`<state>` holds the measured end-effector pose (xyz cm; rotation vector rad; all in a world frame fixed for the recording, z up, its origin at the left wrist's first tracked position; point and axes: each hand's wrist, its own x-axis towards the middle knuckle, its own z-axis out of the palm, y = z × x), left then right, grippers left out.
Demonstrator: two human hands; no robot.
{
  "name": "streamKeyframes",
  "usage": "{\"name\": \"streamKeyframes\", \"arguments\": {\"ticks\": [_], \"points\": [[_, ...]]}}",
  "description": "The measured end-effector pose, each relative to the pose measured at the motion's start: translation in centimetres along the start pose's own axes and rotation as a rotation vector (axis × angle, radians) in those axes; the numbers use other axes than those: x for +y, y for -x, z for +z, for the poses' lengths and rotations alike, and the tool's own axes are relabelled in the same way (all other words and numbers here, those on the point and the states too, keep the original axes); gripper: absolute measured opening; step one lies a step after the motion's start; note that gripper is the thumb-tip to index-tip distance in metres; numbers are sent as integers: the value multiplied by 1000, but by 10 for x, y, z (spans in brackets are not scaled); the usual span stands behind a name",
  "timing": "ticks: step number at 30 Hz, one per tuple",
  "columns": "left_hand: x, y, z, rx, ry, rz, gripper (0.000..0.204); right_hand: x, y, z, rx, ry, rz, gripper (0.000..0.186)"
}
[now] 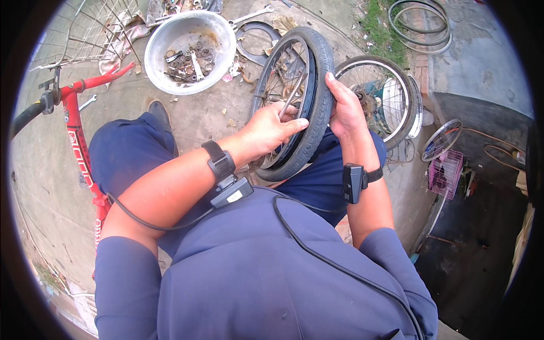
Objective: The person removes a bicycle tire from the rim, inspects the inner tube, and then uses a tire lever to mount the tire back onto the rim. The person also handles a small metal part from a nearby container.
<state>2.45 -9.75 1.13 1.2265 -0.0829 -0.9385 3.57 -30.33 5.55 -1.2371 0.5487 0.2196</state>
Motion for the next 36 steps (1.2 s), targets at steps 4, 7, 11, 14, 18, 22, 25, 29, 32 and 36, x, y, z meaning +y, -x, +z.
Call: {"name": "streamKeyframes", "arguments": {"ticks": [4, 7, 11, 14, 18, 22, 25, 29, 32, 36], "points": [[0, 1, 0, 26, 4, 52, 51, 6, -1, 7, 15, -45, 19, 37], [-1, -1, -3, 32, 5, 25, 51, 7, -4, 7, 0, -35, 23, 36], [-6, -1, -7, 91, -21, 17, 39, 8, -10, 3, 12, 53, 64, 35], [-10, 0, -12, 101, -30, 36, 34, 9, -12, 3, -60, 23, 82, 34], [-10, 2, -16, 176, -13, 118, 24, 6, -7, 6, -78, -26, 100, 38], [2, 6, -28, 186, -137, 254, 15, 9, -3, 11, -98, -112, 97, 41], [15, 9, -46, 195, -467, 233, 18, 15, -5, 15, -102, -197, 79, 39], [20, 20, -53, 195, -510, 296, 39, 17, -9, 17, -13, -261, 53, 40], [18, 29, -58, 271, -592, 316, 47, 14, -9, 16, -8, -294, 56, 41], [7, 28, -80, 423, -423, 155, 41, 13, -7, 6, -18, -321, 49, 40]]}}
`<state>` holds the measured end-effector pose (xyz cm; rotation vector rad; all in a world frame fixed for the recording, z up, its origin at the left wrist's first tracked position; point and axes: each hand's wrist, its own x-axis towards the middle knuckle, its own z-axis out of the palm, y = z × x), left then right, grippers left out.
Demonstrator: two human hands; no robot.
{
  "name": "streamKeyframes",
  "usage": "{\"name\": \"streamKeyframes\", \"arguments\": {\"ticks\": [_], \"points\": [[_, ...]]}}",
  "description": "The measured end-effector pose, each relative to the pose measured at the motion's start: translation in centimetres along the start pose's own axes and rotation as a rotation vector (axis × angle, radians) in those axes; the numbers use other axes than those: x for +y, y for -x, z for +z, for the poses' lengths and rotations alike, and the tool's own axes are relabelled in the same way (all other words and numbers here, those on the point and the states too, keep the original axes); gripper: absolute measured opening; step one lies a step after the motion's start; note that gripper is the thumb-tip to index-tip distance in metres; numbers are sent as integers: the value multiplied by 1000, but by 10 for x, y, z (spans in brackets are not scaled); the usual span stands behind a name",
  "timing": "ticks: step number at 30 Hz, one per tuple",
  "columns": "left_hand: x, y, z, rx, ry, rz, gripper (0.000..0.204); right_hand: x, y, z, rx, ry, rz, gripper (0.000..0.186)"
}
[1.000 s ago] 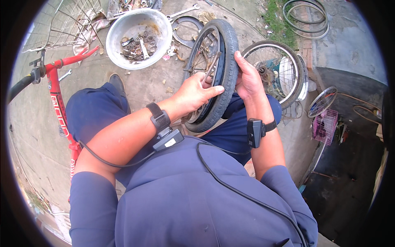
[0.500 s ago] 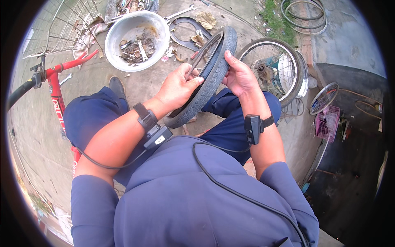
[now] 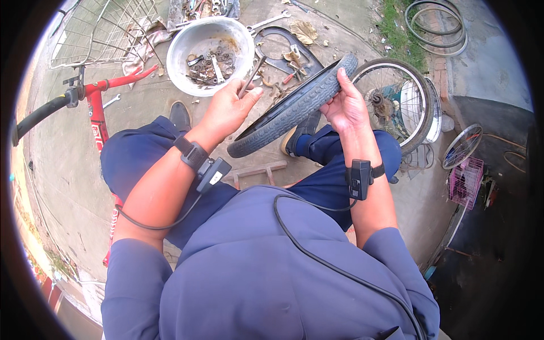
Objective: The person removes a bicycle tire from the rim, inspects the inner tube, and then uses a tire lever to mount the tire back onto the rim. The person also handles a small metal part from a nearby container.
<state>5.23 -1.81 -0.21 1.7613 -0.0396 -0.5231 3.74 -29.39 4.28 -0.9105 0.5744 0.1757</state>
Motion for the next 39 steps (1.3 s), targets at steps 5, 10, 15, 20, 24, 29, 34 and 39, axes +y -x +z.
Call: {"name": "streamKeyframes", "arguments": {"ticks": [5, 10, 15, 20, 24, 29, 34, 39], "points": [[-53, -9, -13, 142, 298, -365, 36, 0, -4, -25, -2, -60, -9, 39], [-106, -2, -14, 93, 92, -507, 39, -5, -3, -41, 15, -99, -28, 42], [-107, 0, -22, -14, -200, -755, 41, -2, -4, -40, -28, -130, -20, 47], [-69, -2, -17, 134, -144, -481, 58, -1, -11, -35, -68, -148, 26, 47], [-27, 12, -6, 1, 80, -58, 79, -1, -9, -24, -37, -193, 11, 37], [18, 37, 28, 63, -569, 389, 81, -2, -6, 5, -1, -193, 21, 46], [76, 34, 15, 246, -565, 517, 58, -41, 7, 32, -236, -156, -135, 41], [185, 45, -36, 183, -477, 626, 44, -120, 50, 46, -402, 245, -421, 38]]}}
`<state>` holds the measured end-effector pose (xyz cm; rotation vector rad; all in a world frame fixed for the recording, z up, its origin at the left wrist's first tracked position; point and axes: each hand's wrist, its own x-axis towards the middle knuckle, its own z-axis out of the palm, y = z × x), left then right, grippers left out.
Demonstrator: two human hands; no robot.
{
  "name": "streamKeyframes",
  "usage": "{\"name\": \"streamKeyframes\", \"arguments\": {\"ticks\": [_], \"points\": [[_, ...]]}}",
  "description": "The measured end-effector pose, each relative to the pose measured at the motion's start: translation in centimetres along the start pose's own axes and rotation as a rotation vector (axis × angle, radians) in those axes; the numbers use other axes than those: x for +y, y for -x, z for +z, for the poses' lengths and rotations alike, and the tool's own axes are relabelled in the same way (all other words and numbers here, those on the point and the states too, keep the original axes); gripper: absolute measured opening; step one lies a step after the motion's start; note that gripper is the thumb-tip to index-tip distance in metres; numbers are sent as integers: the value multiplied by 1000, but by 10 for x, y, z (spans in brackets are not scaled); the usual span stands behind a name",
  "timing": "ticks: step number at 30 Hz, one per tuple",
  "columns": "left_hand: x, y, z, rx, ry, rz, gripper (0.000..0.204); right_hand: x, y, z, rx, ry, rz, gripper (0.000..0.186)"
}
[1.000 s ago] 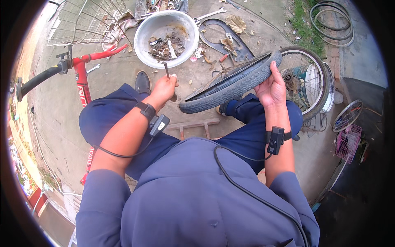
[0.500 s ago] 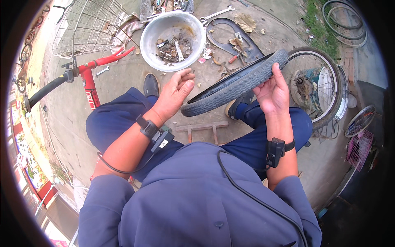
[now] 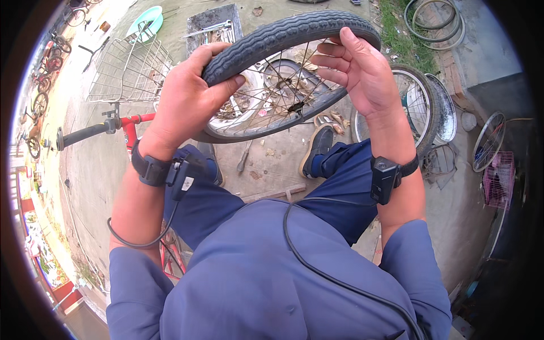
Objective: The person removes a bicycle tire from the rim, inspects the inner tube, and then uses a tire lever to mount the tire back onto the rim. The person also handles a small metal part from a nearby container.
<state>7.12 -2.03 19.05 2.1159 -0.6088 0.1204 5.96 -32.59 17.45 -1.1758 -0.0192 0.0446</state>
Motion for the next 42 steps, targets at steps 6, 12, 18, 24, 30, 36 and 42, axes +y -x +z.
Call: {"name": "streamKeyframes", "arguments": {"ticks": [6, 12, 18, 24, 30, 36, 42], "points": [[80, -48, -103, -142, -104, 76, 40, -108, 12, 25, 279, 1386, -1471, 49], [143, -52, -148, -240, 123, 9, 43, -154, 1, 65, 100, 1418, -1456, 62], [159, -55, -157, -298, 213, 19, 39, -175, 7, 75, 35, 1481, -1461, 54], [162, -55, -157, -273, 137, -80, 35, -178, 4, 73, -28, 1448, -1461, 49], [151, -58, -146, -168, 128, -87, 29, -174, 6, 77, -24, 1466, -1318, 48], [116, -51, -142, -11, -555, 245, 64, -174, 12, 88, -8, 1552, -1217, 45], [110, -57, -138, 87, -470, 309, 60, -192, 15, 96, 41, 1686, -913, 50]]}}
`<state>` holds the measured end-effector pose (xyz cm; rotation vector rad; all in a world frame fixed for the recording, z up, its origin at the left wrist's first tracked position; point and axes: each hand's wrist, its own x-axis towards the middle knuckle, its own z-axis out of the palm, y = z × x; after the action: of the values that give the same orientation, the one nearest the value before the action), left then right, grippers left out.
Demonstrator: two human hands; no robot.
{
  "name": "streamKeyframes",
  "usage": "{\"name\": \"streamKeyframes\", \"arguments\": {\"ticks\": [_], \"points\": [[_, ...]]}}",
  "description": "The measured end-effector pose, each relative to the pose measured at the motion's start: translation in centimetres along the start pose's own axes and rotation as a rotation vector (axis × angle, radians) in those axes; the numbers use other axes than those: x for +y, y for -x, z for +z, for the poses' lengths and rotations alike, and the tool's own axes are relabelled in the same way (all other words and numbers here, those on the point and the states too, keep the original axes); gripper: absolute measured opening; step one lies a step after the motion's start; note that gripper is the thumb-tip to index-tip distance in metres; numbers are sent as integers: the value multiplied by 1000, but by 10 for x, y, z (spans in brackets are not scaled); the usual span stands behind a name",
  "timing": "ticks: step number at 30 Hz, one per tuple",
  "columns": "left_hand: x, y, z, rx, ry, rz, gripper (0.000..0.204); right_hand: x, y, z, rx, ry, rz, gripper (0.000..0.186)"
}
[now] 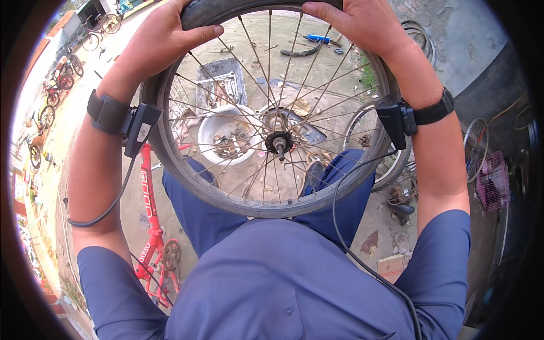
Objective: The person removes a bicycle tire from the rim, inspects the inner tube, and then uses a tire lever to mount the tire back onto the rim. The person also handles a small metal part from a nearby container.
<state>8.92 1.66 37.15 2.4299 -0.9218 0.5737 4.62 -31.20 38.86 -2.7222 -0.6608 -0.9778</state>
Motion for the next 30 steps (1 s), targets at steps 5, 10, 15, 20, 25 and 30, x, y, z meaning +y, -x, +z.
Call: {"name": "streamKeyframes", "arguments": {"ticks": [5, 10, 15, 20, 25, 30], "points": [[-7, -6, -3, -72, 57, -29, 50, 1, -10, -2, -59, -48, -33, 54], [-12, -9, -1, -99, 69, -30, 43, 9, -15, 5, -130, -110, 0, 60], [-17, -12, 3, -130, 124, -38, 45, 23, -19, 13, -172, -260, -19, 61], [-19, -18, 7, -164, 151, -44, 49, 32, -19, 13, -292, -450, 60, 57], [-19, -21, 7, -147, 144, -76, 54, 38, -22, 6, -407, -578, 124, 54], [-21, -23, 9, -164, 134, -78, 58, 43, -24, 16, -377, -606, 97, 55]]}}
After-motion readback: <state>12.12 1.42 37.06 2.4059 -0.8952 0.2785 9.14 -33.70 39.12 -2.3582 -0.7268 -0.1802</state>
